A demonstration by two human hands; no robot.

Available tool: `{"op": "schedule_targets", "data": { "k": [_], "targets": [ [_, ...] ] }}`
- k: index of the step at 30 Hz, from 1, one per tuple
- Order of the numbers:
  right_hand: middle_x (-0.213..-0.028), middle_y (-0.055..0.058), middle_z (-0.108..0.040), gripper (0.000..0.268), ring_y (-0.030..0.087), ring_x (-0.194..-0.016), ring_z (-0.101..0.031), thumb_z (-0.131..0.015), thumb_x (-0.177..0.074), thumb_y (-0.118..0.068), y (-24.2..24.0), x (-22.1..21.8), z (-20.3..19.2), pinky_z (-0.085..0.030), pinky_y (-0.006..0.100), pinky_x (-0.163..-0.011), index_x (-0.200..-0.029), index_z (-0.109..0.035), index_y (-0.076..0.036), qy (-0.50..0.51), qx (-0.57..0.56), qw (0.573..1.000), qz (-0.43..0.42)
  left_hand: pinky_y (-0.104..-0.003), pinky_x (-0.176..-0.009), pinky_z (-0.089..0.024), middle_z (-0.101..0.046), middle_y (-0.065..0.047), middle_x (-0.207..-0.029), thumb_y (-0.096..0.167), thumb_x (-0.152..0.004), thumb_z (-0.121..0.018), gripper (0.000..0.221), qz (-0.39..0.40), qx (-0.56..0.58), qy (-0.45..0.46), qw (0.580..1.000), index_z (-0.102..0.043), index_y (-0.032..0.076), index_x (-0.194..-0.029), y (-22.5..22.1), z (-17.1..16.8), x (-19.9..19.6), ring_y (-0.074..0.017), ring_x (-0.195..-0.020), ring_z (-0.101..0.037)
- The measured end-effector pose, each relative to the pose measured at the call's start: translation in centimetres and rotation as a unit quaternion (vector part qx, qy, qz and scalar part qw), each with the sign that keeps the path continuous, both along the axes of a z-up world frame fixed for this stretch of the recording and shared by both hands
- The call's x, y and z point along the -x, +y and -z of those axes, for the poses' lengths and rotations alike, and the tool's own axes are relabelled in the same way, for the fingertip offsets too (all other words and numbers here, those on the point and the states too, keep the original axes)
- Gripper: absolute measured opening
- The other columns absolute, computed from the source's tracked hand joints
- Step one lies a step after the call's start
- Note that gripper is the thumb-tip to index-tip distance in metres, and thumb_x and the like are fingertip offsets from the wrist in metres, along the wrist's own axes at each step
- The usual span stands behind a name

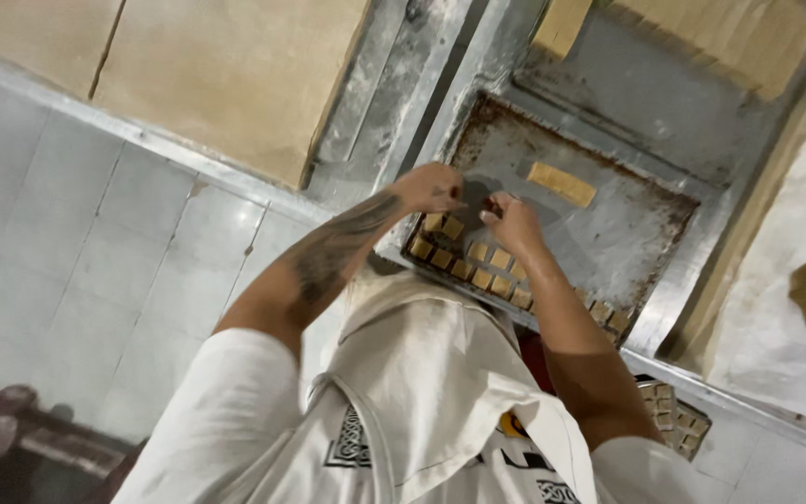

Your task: The person arranges small square pieces of dough onto a metal baking tray by hand, placing them in a grid pattern.

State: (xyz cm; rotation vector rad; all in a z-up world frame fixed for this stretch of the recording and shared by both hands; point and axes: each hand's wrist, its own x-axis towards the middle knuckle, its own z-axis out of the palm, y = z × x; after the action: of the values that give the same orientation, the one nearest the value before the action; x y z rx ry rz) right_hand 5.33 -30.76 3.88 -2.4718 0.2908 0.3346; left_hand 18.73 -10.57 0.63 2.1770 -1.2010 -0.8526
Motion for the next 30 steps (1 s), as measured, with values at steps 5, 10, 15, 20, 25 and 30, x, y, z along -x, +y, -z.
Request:
{"op": "schedule_targets", "data": {
  "k": [5, 10, 15, 20, 25, 30],
  "targets": [
    [-0.116, 0.019, -0.072, 0.043, 0.038, -0.105, -0.069, -0.073, -0.092, -0.026, -0.8, 0.8, -0.7, -0.054, 0.048, -0.090, -0.129, -0.066, -0.007, 0.019, 0.024, 0.999, 0.032, -0.046, -0.061, -0.050, -0.072, -0.019, -0.082, 0.020, -0.088, -0.073, 0.021, 0.099, -0.128, -0.041, 0.986, -0.076, 0.000, -0.092, -7.1, 6.4, -4.6, -0.0313, -0.064, -0.064],
    [-0.123, 0.021, -0.069, 0.040, 0.043, -0.107, -0.065, -0.071, -0.094, -0.024, 1.4, 1.7, -0.8, -0.051, 0.050, -0.093, -0.129, -0.067, -0.007, 0.019, 0.051, 0.998, 0.038, -0.044, -0.067, -0.058, -0.073, -0.020, -0.098, 0.007, -0.082, -0.068, 0.037, 0.073, -0.083, -0.068, 0.992, -0.067, 0.004, -0.118, -5.8, 5.3, -3.5, -0.0343, -0.080, -0.071],
    [-0.127, 0.022, -0.061, 0.052, 0.041, -0.117, -0.059, -0.079, -0.086, -0.027, 4.5, 2.7, -0.9, -0.048, 0.049, -0.100, -0.130, -0.063, -0.004, -0.016, 0.077, 0.996, -0.040, -0.051, -0.093, -0.051, -0.062, -0.019, -0.119, 0.015, -0.075, -0.077, 0.053, -0.029, 0.029, -0.159, 0.986, -0.062, 0.003, -0.124, 1.7, -0.2, 3.0, -0.0380, -0.115, -0.058],
    [-0.126, 0.019, -0.059, 0.051, 0.040, -0.122, -0.056, -0.079, -0.086, -0.024, 5.9, 2.8, -0.2, -0.048, 0.049, -0.102, -0.131, -0.062, -0.006, -0.032, 0.069, 0.994, -0.081, -0.049, -0.101, -0.046, -0.057, -0.015, -0.125, 0.014, -0.077, -0.075, 0.049, -0.081, -0.035, -0.160, 0.983, -0.064, 0.007, -0.124, 4.4, -1.6, 7.3, -0.0361, -0.123, -0.052],
    [-0.133, 0.021, -0.057, 0.055, 0.041, -0.124, -0.055, -0.078, -0.084, -0.023, 5.8, 3.7, 0.5, -0.048, 0.049, -0.101, -0.132, -0.060, -0.004, -0.022, 0.065, 0.993, -0.093, -0.048, -0.106, -0.043, -0.058, -0.012, -0.125, 0.011, -0.082, -0.073, 0.043, -0.057, -0.017, -0.180, 0.982, -0.067, 0.011, -0.124, 4.6, -1.4, 7.2, -0.0330, -0.126, -0.050],
    [-0.141, 0.027, -0.049, 0.054, 0.047, -0.128, -0.050, -0.081, -0.088, -0.028, 4.4, 3.1, 0.6, -0.042, 0.055, -0.105, -0.134, -0.061, -0.006, -0.036, 0.046, 0.997, -0.050, -0.049, -0.103, -0.043, -0.055, -0.013, -0.131, 0.007, -0.072, -0.074, 0.057, -0.045, -0.086, -0.163, 0.982, -0.067, 0.013, -0.128, 4.5, -2.3, 6.0, -0.0329, -0.127, -0.046]
  ]
}}
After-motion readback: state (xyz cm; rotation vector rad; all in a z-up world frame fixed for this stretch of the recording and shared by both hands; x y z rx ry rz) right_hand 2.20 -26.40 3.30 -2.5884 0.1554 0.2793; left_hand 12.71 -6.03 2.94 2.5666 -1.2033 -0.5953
